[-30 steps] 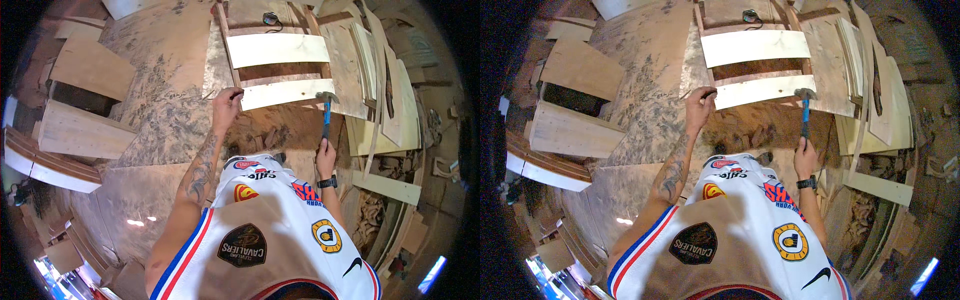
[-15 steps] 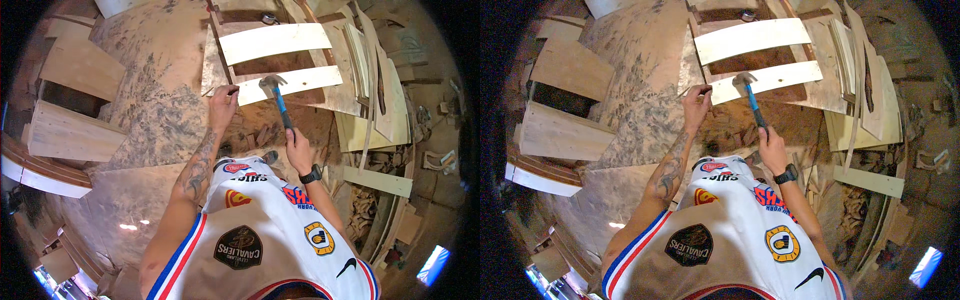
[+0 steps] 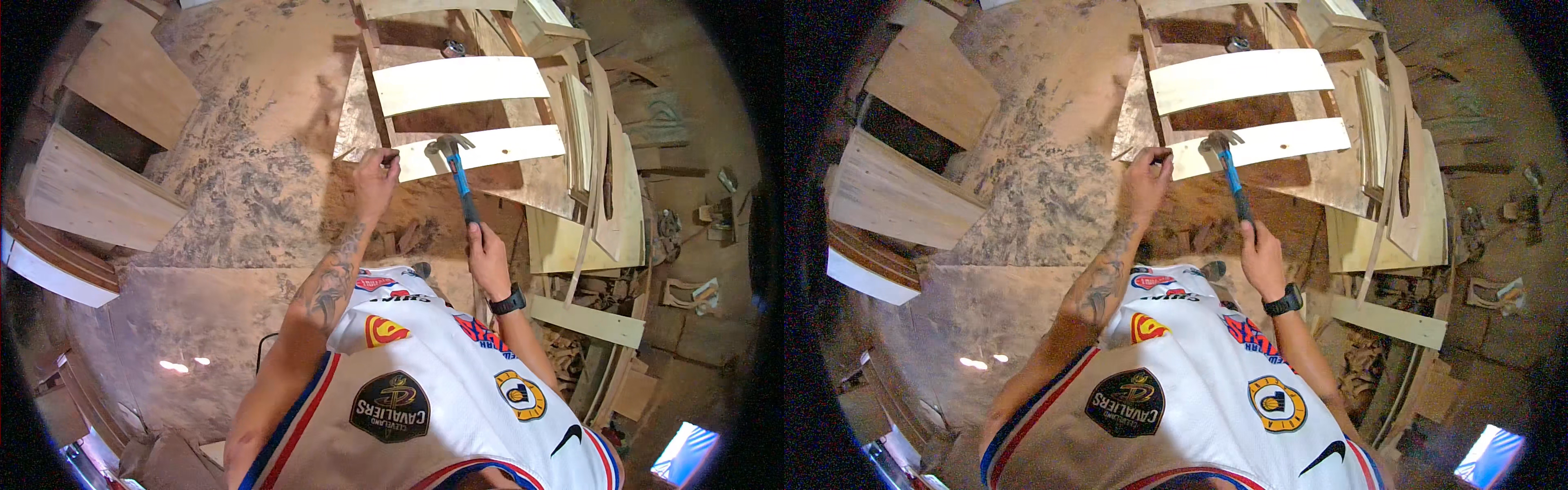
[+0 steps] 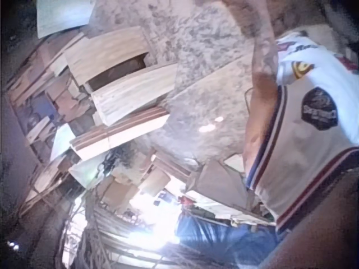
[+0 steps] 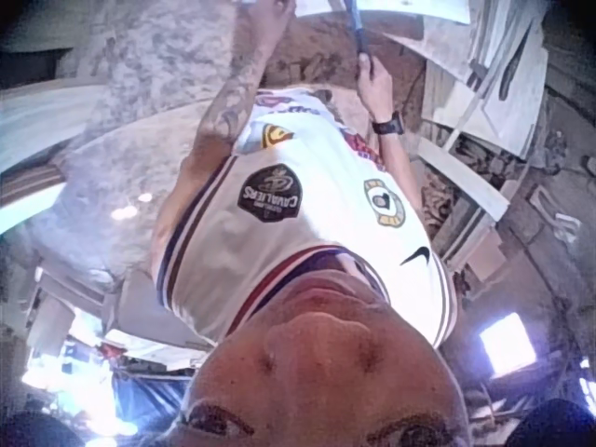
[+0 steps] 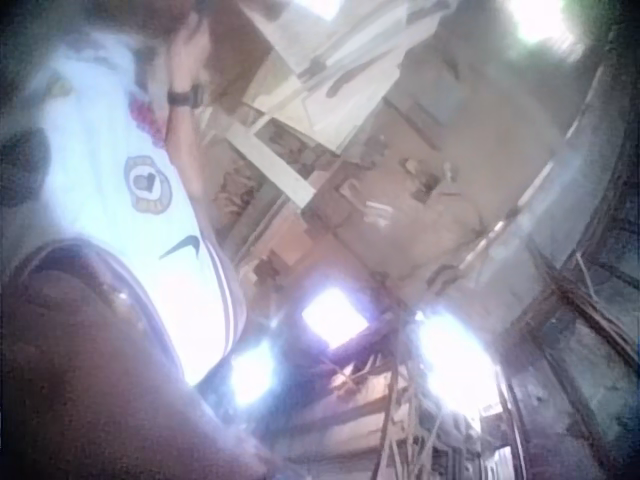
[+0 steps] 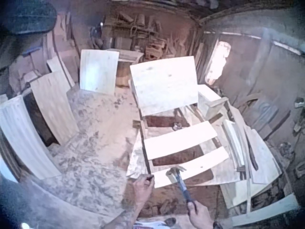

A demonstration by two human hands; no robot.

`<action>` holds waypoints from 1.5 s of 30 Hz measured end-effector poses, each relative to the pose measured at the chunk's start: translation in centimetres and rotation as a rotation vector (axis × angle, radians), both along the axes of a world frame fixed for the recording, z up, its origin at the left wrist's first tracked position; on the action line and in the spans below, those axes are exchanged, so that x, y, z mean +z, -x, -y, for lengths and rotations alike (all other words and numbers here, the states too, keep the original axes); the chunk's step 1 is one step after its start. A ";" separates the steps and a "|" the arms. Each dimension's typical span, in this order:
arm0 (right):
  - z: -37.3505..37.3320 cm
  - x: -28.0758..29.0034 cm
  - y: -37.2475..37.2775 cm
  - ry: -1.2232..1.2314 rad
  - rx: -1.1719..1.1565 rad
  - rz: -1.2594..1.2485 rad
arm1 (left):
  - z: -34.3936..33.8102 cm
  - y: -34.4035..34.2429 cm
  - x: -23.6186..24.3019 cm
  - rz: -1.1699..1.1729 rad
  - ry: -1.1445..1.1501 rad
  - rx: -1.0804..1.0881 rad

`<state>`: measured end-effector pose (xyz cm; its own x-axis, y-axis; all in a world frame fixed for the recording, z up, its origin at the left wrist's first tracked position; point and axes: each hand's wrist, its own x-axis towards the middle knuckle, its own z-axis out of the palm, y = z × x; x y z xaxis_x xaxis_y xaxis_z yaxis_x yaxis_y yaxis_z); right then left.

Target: The recorder uses a handsaw, hammer, and miter saw to build a wooden stool or chair frame.

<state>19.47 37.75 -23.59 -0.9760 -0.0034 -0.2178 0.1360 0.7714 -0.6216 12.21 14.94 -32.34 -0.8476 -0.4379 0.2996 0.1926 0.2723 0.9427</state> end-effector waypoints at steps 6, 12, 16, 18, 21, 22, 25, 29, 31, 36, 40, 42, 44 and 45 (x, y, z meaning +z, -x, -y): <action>0.7 0.5 0.5 -0.073 0.099 -0.062 | -0.7 0.8 -2.0 -0.060 -0.030 0.082; 1.9 2.8 0.4 -0.009 0.153 -0.064 | -1.3 0.7 -2.0 -0.071 0.000 0.106; 2.7 4.4 0.4 -0.041 0.197 -0.089 | -1.4 0.5 -1.1 -0.057 -0.124 0.101; 3.6 5.5 0.9 -0.176 0.289 -0.136 | -1.2 0.5 -1.5 0.057 -0.179 0.044; 4.4 6.4 1.3 -0.226 0.350 -0.149 | -1.1 0.6 -1.2 -0.091 -0.193 0.047; 4.7 6.6 1.1 -0.229 0.354 -0.150 | -1.1 0.7 -1.3 -0.093 -0.197 0.051; 5.2 6.8 0.8 -0.188 0.358 -0.229 | -1.2 0.8 -1.8 -0.079 -0.218 0.031; 4.9 5.8 1.3 -0.359 0.402 -0.196 | -1.5 1.2 -2.6 -0.082 -0.278 0.049; 4.7 5.8 1.4 -0.366 0.398 -0.165 | -1.5 0.7 -2.0 0.015 -0.264 0.055; 5.5 7.1 0.8 -0.192 0.371 -0.264 | -1.7 1.2 -3.5 -0.104 -0.284 0.060; 4.9 5.8 1.6 -0.360 0.404 -0.156 | -1.7 0.9 -2.4 -0.081 -0.315 0.058; 4.9 5.9 1.8 -0.432 0.420 -0.114 | -1.4 1.1 -2.7 -0.057 -0.213 0.055; 5.1 6.3 1.0 -0.268 0.379 -0.200 | -1.1 0.3 -1.2 -0.052 -0.244 0.023; 5.1 6.2 0.9 -0.268 0.379 -0.198 | -1.2 0.6 -1.4 -0.091 -0.243 0.052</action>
<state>18.57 32.68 -17.42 -0.9395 -0.3352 -0.0704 -0.2854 0.8796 -0.3806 11.64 16.15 -33.78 -0.7963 -0.5488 0.2543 0.2711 0.0520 0.9611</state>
